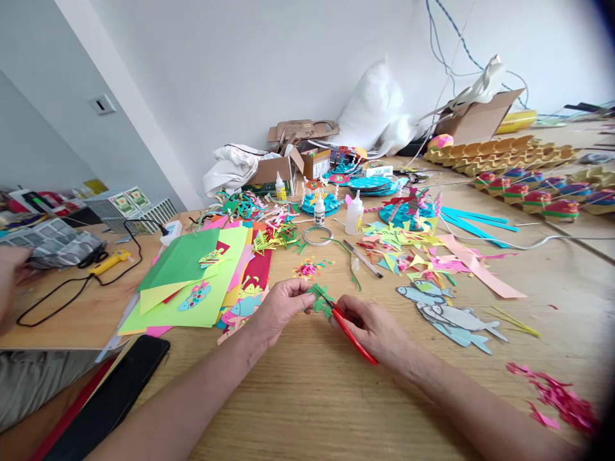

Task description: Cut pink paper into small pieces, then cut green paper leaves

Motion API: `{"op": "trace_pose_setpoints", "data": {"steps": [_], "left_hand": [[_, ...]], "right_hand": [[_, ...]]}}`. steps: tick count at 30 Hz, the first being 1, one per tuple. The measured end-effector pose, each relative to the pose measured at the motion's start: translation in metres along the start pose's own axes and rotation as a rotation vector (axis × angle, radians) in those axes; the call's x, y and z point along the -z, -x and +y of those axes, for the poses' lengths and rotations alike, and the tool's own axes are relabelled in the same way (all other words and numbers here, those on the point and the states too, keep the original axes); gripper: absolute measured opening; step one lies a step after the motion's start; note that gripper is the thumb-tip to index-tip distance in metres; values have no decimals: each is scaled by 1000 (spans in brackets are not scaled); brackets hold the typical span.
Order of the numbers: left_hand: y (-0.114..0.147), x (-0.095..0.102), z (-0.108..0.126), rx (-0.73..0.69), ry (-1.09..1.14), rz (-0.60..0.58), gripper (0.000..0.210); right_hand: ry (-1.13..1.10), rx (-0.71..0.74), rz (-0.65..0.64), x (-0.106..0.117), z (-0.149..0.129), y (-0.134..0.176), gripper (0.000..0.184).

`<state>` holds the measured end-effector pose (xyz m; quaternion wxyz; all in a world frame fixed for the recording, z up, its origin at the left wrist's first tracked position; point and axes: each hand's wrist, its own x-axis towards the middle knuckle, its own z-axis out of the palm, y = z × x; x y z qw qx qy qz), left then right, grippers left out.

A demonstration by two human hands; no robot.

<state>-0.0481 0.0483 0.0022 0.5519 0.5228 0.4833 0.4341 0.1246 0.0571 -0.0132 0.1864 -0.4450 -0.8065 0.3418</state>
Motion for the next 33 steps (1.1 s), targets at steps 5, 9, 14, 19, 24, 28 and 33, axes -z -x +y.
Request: {"op": "trace_pose_setpoints", "data": {"steps": [5, 9, 14, 19, 24, 28, 33], "left_hand": [[0, 0, 0, 7, 7, 3, 10], [0, 1, -1, 17, 13, -8, 10], [0, 2, 0, 20, 25, -26, 11], [-1, 5, -1, 31, 36, -48, 12], [-1, 6, -3, 24, 42, -77, 13], [0, 1, -2, 48, 3, -53, 13], [4, -9, -5, 68, -66, -50, 14]], "right_hand": [[1, 6, 6, 0, -1, 1, 27], [4, 10, 9, 0, -1, 1, 28], [26, 29, 14, -1, 1, 1, 29], [57, 20, 6, 1, 1, 0, 28], [-39, -34, 2, 3, 0, 0, 28], [-289, -58, 38, 1, 2, 0, 28], [-662, -12, 69, -1, 1, -2, 32]]}}
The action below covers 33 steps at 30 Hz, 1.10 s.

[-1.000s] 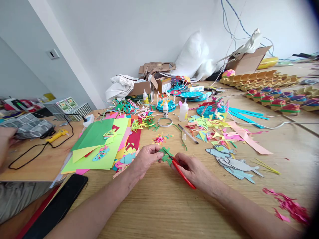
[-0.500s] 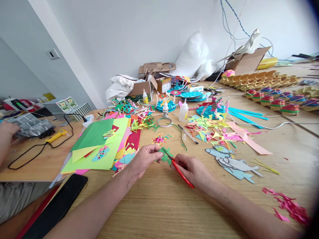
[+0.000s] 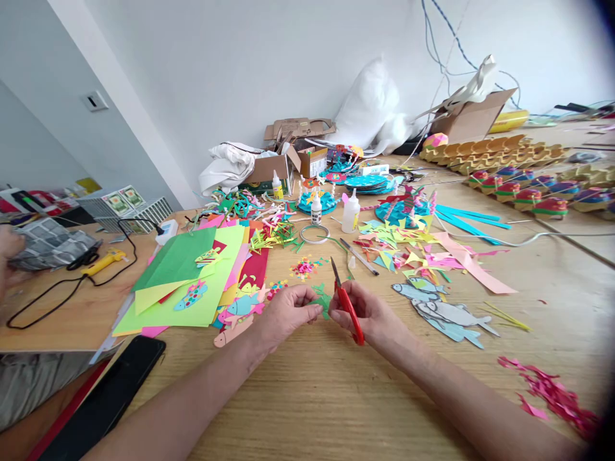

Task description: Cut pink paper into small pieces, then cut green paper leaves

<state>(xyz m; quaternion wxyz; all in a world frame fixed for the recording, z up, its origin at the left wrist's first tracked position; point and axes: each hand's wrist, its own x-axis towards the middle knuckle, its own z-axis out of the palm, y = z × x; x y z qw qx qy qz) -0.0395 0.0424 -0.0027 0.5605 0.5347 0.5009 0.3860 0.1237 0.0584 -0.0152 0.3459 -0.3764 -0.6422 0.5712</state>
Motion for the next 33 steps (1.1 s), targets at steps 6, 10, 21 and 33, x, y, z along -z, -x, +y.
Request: {"op": "trace_pose_setpoints", "data": {"steps": [6, 10, 21, 33], "left_hand": [[-2, -3, -10, -19, -61, -52, 14], [-2, -2, -10, -12, -69, -60, 15], [-3, 16, 10, -99, 22, 122, 13], [-3, 12, 8, -85, 72, 90, 12]], "right_hand": [[-62, 17, 23, -4, 3, -1, 29], [-66, 44, 48, -3, 10, -4, 30], [542, 17, 7, 4, -8, 3, 26], [661, 6, -75, 0, -4, 3, 25]]}}
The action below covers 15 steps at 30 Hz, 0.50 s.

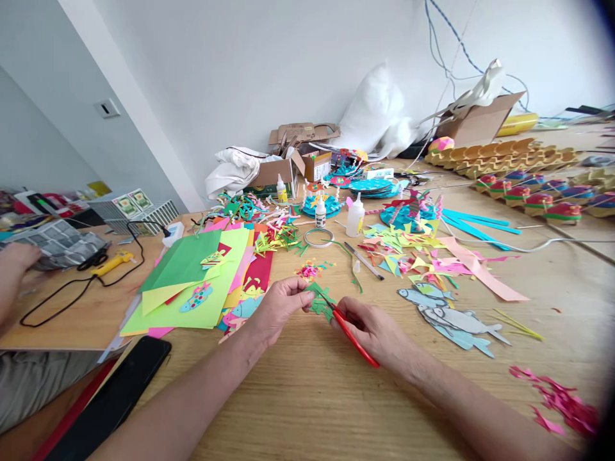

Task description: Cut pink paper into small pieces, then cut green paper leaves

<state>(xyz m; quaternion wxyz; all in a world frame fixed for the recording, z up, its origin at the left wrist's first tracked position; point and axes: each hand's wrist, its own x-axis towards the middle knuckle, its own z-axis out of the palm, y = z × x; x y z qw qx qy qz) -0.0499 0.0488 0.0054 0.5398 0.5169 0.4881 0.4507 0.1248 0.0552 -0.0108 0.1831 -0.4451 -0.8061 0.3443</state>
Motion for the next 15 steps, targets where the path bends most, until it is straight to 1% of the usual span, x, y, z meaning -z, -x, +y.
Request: {"op": "trace_pose_setpoints", "data": {"steps": [6, 15], "left_hand": [[0, -2, -4, 28, 39, -36, 10], [-2, 1, -7, 53, 63, -59, 12]], "right_hand": [[6, 11, 0, -1, 1, 1, 25], [38, 47, 30, -5, 5, -1, 28]]}}
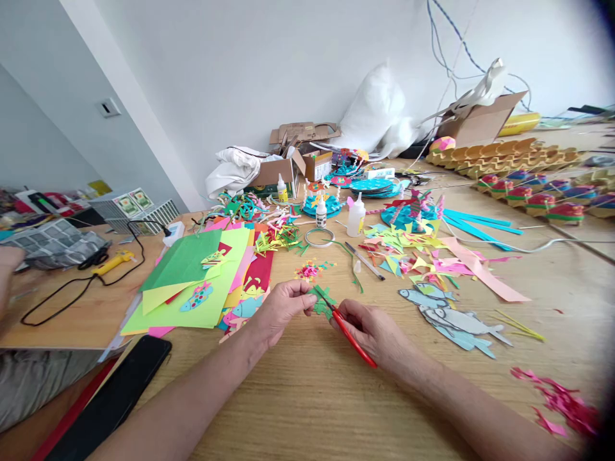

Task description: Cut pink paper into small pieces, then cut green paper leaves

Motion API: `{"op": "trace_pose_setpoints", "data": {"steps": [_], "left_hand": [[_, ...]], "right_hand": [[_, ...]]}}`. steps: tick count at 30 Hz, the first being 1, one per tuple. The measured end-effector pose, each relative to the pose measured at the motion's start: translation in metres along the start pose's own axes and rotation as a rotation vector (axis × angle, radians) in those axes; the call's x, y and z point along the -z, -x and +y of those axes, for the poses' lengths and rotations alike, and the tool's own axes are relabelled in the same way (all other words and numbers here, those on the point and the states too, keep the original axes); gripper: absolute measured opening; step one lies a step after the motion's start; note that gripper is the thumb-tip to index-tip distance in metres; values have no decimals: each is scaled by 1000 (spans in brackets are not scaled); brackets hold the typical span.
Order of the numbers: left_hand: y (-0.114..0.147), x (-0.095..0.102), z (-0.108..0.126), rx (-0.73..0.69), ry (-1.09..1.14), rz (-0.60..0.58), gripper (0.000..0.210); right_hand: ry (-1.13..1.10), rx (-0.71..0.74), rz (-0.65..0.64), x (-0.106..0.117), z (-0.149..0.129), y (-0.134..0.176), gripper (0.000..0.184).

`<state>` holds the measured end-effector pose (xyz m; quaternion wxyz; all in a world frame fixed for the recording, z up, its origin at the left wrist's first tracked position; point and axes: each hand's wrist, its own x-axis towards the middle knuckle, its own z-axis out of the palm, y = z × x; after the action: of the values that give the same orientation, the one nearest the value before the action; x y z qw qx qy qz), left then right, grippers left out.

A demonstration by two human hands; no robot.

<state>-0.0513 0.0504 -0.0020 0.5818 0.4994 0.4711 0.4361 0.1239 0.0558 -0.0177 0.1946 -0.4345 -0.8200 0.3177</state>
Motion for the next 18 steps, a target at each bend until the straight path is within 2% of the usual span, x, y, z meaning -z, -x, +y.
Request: {"op": "trace_pose_setpoints", "data": {"steps": [6, 10, 14, 18], "left_hand": [[-1, 2, 0, 3, -7, -8, 12], [0, 1, 1, 1, -32, -4, 13], [3, -6, 0, 1, -83, 17, 14], [5, -14, -3, 17, -119, -9, 14]], "right_hand": [[12, -9, -13, 0, 0, 0, 28], [-88, -63, 12, 1, 0, -1, 28], [-412, -82, 73, 1, -1, -3, 28], [-703, -76, 61, -1, -2, -4, 32]]}}
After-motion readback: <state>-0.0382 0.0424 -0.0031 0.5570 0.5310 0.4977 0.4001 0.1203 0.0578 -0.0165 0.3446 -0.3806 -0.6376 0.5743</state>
